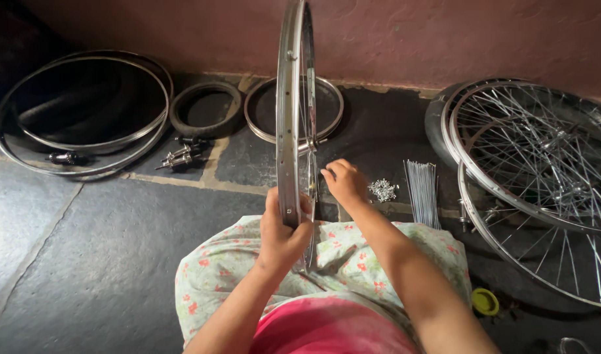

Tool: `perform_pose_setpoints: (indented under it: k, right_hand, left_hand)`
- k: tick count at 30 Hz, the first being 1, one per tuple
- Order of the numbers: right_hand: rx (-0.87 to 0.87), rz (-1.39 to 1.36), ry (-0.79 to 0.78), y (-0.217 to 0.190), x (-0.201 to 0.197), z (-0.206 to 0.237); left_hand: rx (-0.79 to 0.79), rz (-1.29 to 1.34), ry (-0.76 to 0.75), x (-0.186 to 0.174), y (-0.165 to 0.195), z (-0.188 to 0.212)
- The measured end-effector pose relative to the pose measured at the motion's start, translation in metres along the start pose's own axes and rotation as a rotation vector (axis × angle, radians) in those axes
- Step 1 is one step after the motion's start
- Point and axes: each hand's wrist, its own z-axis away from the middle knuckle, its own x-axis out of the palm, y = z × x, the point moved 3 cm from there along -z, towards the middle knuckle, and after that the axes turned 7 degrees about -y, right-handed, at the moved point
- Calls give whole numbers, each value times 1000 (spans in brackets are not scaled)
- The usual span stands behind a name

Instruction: The person inserts metal spokes into the hub of a bicycle wheel and then attaches the spokes to the rim. They work with the hub, spokes, and rim, using their hands to thread and secure the components.

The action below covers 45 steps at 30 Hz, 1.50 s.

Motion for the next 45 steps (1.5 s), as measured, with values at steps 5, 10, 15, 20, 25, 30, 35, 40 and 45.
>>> perform_pose_setpoints:
  k: [5, 10, 15, 20, 25, 30, 35, 40, 45]
  right_hand:
    - [32, 89, 17, -8, 29, -27]
    - [-21, 250, 86, -21, 36, -36]
    - [-29, 262, 181, -14, 36, -35]
    - [69, 90, 87, 8, 30, -19]
    - [88, -9, 97, 14, 26, 11]
    - [484, -527, -21, 22, 39, 33]
    - [769, -1070, -117, 18, 42, 50]
    - [842, -1507, -215, 6, 11, 52]
    - [832, -1834, -239, -7, -28, 51]
  left_hand:
    - [-19, -19, 9, -1, -3, 2]
    - [51, -17, -4, 0, 1, 2]
    - [-84, -46, 6, 1, 3, -6]
    - [-3, -75, -3, -3, 7, -61]
    - [314, -474, 142, -9, -16, -101]
    - [201, -345, 187, 19, -85, -23]
    - [97, -18, 37, 28, -113, 4]
    - [-106, -240, 70, 27, -57, -33]
    - [-149, 63, -44, 34, 9, -58]
